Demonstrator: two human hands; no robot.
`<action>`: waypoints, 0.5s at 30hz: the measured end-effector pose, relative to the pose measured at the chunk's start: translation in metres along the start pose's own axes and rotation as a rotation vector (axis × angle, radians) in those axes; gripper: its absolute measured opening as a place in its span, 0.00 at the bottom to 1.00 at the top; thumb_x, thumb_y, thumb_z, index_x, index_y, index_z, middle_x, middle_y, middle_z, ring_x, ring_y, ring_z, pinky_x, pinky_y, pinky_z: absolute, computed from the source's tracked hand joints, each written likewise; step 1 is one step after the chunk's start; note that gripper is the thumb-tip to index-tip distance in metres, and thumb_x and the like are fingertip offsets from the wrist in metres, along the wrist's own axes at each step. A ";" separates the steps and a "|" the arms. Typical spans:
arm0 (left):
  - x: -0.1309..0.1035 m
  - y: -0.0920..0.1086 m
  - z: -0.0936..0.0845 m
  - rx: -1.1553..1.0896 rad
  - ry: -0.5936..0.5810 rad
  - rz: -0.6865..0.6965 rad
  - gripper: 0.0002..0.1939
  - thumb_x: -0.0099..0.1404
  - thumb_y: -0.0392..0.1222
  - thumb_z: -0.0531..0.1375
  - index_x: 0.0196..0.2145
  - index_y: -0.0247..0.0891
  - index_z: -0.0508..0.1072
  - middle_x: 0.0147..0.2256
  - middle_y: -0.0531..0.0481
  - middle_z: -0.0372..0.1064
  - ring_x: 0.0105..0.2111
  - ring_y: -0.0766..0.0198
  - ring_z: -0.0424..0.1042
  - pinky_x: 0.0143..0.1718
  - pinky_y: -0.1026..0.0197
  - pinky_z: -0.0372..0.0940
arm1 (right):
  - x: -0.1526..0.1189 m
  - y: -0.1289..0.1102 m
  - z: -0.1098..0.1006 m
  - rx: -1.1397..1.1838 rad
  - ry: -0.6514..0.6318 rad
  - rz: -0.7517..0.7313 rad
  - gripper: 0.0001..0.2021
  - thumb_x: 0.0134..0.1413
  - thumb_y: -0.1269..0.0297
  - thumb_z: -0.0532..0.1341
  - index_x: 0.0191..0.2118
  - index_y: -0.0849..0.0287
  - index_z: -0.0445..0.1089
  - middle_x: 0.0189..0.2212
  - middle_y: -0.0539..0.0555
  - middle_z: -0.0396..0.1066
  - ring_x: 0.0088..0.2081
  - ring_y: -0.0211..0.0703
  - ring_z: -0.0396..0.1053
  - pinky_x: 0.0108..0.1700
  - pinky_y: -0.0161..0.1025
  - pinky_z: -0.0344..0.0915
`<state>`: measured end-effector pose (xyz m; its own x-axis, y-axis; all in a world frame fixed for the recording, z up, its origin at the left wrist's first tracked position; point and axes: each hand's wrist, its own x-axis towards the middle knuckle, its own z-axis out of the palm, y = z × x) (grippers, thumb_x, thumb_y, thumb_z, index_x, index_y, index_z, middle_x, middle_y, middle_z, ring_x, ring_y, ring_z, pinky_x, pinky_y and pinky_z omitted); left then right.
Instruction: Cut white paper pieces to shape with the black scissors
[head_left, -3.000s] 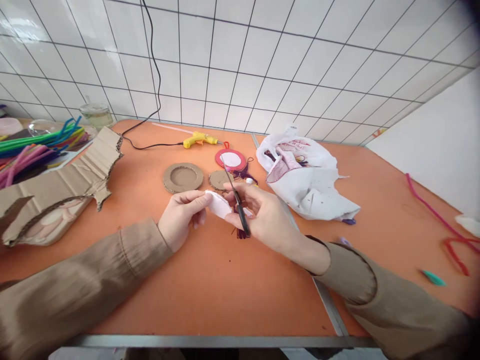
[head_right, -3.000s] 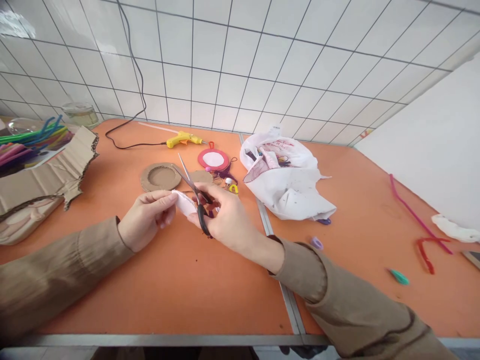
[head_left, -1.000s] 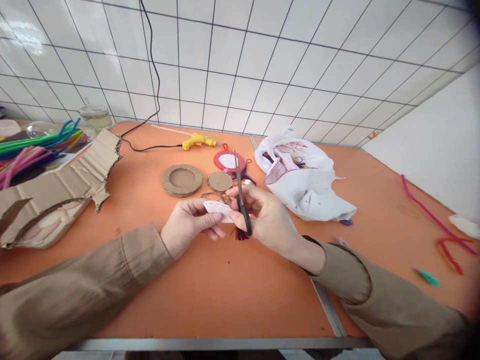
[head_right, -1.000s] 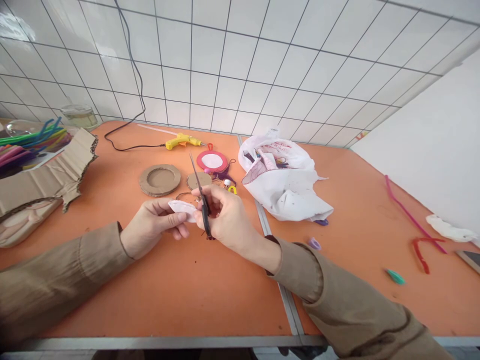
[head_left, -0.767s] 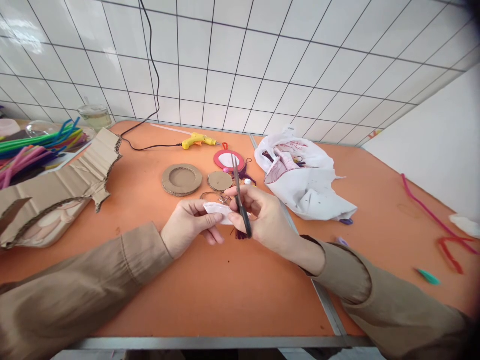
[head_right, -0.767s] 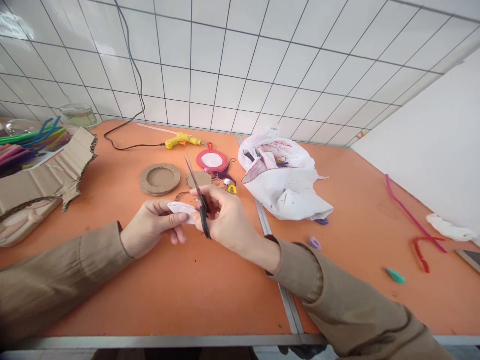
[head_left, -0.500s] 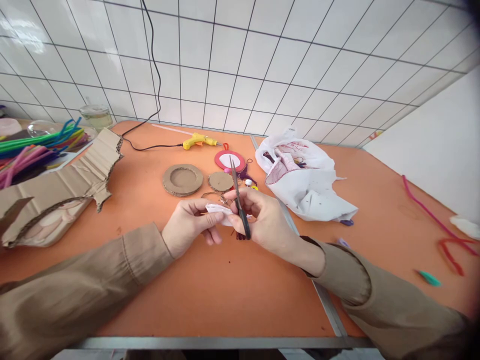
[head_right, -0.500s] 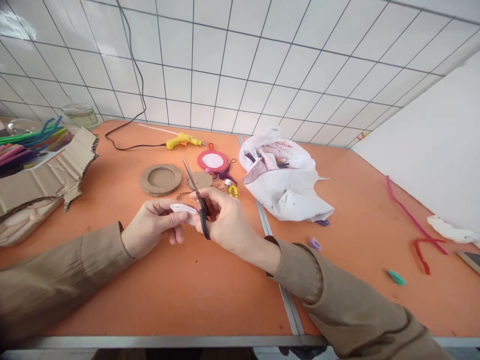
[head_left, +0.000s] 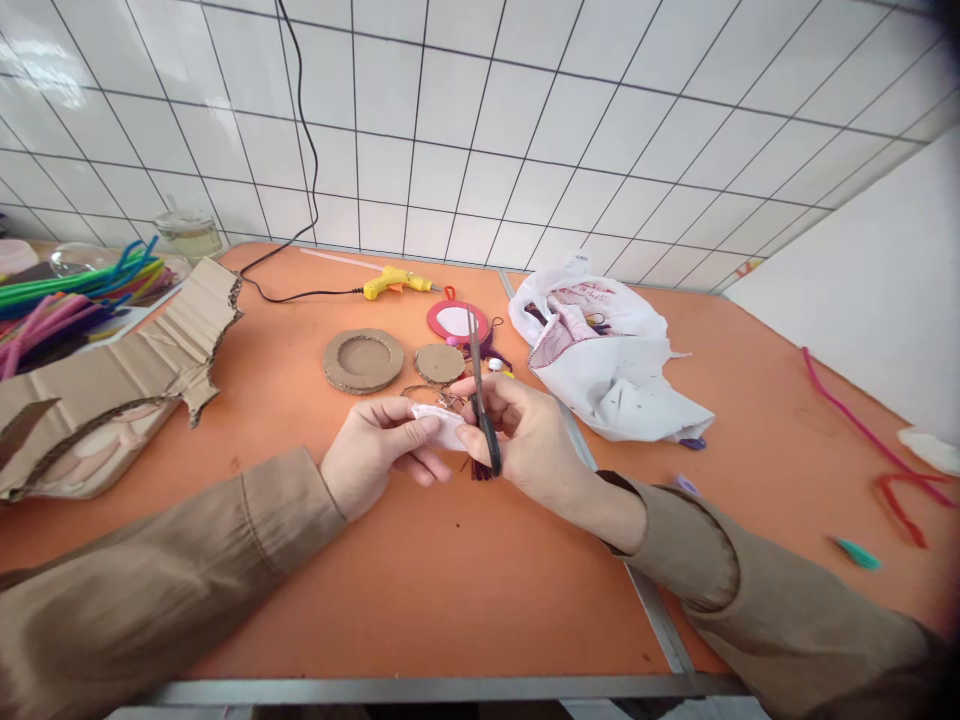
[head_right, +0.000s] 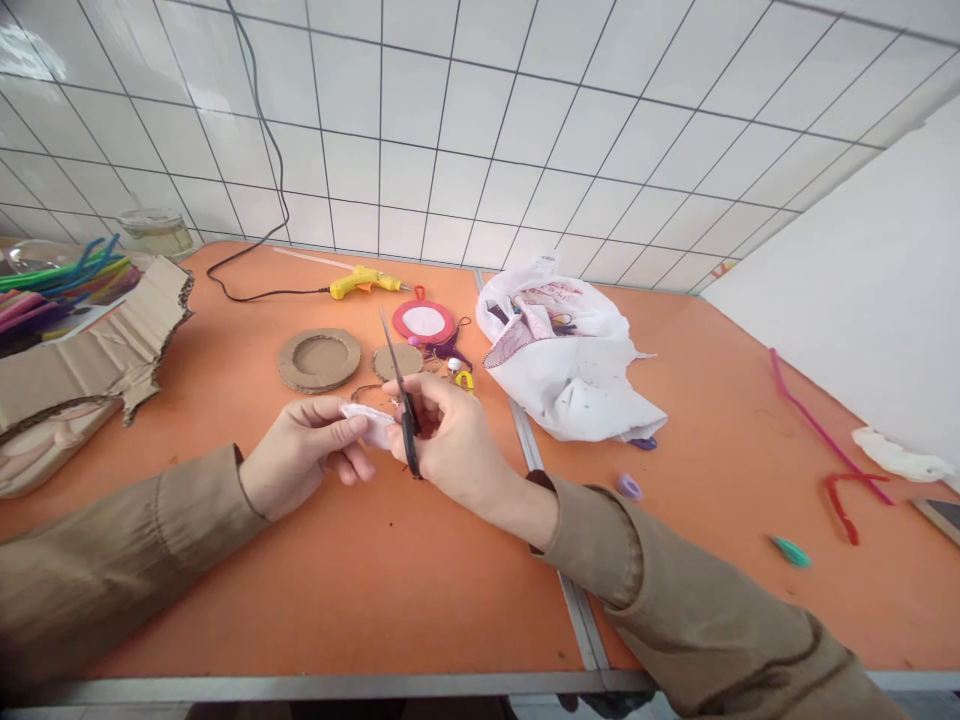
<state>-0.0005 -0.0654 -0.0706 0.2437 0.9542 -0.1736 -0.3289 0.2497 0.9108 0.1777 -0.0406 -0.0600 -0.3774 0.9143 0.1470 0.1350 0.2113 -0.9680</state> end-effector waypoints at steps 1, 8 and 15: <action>0.000 0.000 0.000 -0.005 0.004 -0.007 0.18 0.48 0.49 0.74 0.29 0.32 0.80 0.26 0.46 0.79 0.19 0.66 0.75 0.19 0.69 0.67 | 0.000 0.000 0.000 -0.004 -0.008 0.003 0.19 0.43 0.66 0.70 0.43 0.59 0.69 0.28 0.48 0.67 0.28 0.35 0.66 0.29 0.34 0.65; -0.001 0.001 -0.001 0.011 -0.014 0.018 0.16 0.52 0.49 0.72 0.29 0.32 0.80 0.25 0.45 0.79 0.23 0.65 0.76 0.24 0.68 0.69 | -0.001 -0.009 0.001 -0.006 -0.068 0.041 0.17 0.43 0.64 0.72 0.39 0.59 0.68 0.26 0.47 0.65 0.27 0.35 0.65 0.28 0.34 0.65; -0.004 0.010 -0.007 0.106 -0.078 0.073 0.17 0.56 0.50 0.71 0.25 0.32 0.76 0.22 0.45 0.77 0.17 0.67 0.72 0.19 0.68 0.65 | 0.010 -0.008 -0.029 0.051 -0.451 0.106 0.27 0.45 0.47 0.71 0.44 0.63 0.69 0.30 0.53 0.69 0.29 0.42 0.69 0.29 0.41 0.71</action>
<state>-0.0112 -0.0658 -0.0637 0.2940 0.9525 -0.0791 -0.2514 0.1569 0.9551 0.1989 -0.0234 -0.0447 -0.7264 0.6857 -0.0451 0.1532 0.0976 -0.9834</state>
